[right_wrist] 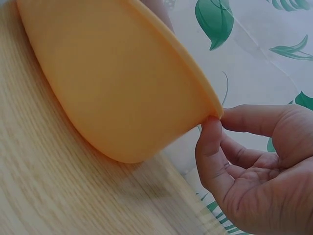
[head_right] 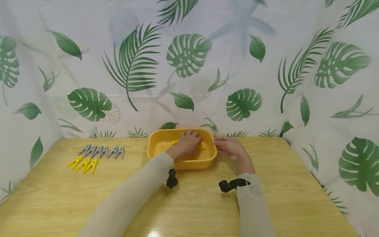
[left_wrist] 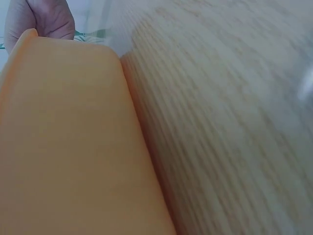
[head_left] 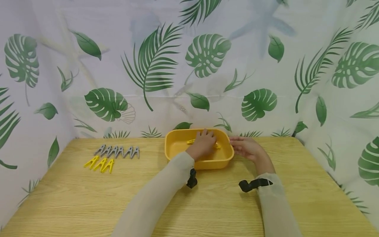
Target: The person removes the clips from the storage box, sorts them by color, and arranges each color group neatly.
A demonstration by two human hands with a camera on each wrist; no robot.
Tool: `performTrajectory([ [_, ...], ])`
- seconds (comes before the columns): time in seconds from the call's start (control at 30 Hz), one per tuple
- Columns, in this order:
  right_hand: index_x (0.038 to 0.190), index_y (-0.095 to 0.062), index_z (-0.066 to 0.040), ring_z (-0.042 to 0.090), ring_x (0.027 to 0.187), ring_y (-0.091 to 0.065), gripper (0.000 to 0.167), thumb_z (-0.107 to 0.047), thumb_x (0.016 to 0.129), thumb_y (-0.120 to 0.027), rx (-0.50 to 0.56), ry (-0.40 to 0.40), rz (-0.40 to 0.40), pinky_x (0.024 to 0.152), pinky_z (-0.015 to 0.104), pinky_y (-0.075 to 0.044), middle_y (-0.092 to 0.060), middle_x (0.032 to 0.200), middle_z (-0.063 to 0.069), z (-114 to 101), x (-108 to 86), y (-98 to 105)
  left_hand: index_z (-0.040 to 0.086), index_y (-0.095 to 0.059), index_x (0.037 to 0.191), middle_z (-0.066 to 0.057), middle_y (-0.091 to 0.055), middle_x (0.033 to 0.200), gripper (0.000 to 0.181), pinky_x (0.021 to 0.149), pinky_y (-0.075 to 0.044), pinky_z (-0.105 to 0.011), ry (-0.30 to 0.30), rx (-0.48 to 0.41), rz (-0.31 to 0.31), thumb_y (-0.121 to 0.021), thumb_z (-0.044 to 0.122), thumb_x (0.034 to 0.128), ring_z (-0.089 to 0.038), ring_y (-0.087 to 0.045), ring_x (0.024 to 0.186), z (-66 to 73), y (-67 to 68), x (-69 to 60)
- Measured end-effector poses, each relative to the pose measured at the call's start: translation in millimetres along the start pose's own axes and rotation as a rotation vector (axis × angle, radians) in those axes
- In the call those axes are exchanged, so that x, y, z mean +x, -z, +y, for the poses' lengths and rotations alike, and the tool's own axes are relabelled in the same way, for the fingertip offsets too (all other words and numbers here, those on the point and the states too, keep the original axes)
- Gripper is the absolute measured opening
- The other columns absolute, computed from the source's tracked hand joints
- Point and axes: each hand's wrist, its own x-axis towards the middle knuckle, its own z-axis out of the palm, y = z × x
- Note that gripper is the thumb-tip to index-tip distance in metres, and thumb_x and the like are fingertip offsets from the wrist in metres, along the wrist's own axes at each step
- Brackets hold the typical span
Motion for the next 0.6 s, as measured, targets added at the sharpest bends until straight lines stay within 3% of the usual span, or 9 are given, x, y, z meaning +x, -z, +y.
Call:
performTrajectory([
  [0.27,0.146,-0.041,0.011,0.006,0.09,-0.068,0.051,-0.011,0.104,-0.056,-0.008,-0.001,-0.001,0.082,0.021,-0.057,-0.071,0.099,-0.009,-4,-1.7,-1,0.018,-0.069,0.111,-0.001,-0.062,0.112,0.017,0.089,-0.03,-0.037,0.008,-0.029,-0.018,-0.058,0.028,0.1037,-0.023,-0.041,0.107,-1.5,5.7,-6.5],
  [0.47,0.146,-0.042,0.011,0.005,0.092,-0.069,0.051,-0.012,0.103,-0.057,0.0,0.003,-0.016,0.083,0.021,-0.057,-0.071,0.1,-0.009,-4,-0.3,-1,0.018,-0.071,0.118,0.0,-0.067,0.12,0.022,0.092,-0.031,-0.038,0.018,-0.154,-0.003,-0.066,0.027,0.0991,-0.022,-0.043,0.109,-5.0,9.3,-9.7],
  [0.6,0.145,-0.044,0.009,0.004,0.092,-0.069,0.049,-0.013,0.103,-0.058,-0.008,0.002,-0.021,0.083,0.022,-0.057,-0.071,0.099,-0.011,-2,0.2,-1,0.019,-0.071,0.121,0.002,-0.069,0.121,0.027,0.094,-0.032,-0.04,0.011,-0.266,0.046,-0.07,0.029,0.0964,-0.021,-0.045,0.109,-5.7,16.2,-11.6],
])
